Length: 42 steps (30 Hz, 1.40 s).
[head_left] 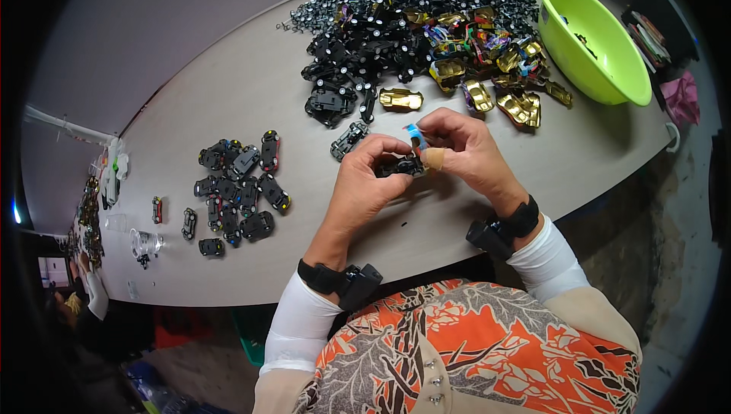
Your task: The person assembles miniature toy cars by hand at a table. They pick up black chassis and colorful car bodies, fit the bodies onto the chassis, and place the completed units into a pile. The process is repeated continuously with various car colors.
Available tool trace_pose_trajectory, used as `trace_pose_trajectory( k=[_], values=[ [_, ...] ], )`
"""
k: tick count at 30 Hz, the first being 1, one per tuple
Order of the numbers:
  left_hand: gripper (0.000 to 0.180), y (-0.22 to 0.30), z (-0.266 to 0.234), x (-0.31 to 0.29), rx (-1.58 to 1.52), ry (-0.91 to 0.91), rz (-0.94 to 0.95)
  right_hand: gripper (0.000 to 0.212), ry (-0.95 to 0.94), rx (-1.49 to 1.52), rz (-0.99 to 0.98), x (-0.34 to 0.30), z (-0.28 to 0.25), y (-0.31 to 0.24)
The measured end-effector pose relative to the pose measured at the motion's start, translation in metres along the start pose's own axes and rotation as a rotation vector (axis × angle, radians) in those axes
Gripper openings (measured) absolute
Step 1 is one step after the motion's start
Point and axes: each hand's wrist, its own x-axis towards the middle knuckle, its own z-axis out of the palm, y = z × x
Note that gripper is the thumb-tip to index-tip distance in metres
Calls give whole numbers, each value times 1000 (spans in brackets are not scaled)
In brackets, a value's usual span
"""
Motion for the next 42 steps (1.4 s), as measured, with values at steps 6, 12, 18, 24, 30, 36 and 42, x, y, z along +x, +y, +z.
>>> trace_pose_trajectory(
  k=[6, 12, 18, 24, 30, 36, 42],
  values=[
    [58, 5, 4, 2, -381, 71, -4, 27, -7, 6, 154, -2, 1, -11],
    [48, 1, 0, 2, -616, 120, -103, 28, 25, 93, 151, -3, 7, -12],
    [49, 2, 1, 1, -705, 45, -154, 29, 32, 234, 63, -4, 4, -3],
    [38, 2, -4, 3, -735, 65, -119, 25, 190, 130, -89, -4, 7, -12],
    [38, 3, -2, 2, -762, 58, -113, 27, 132, -18, -164, -5, 14, -1],
    [39, 6, -1, 1, -742, 68, -104, 27, 174, 9, -178, -5, 18, -3],
    [38, 6, -1, 2, -738, 52, -106, 27, 164, -27, -193, -5, 17, -1]
  ],
)
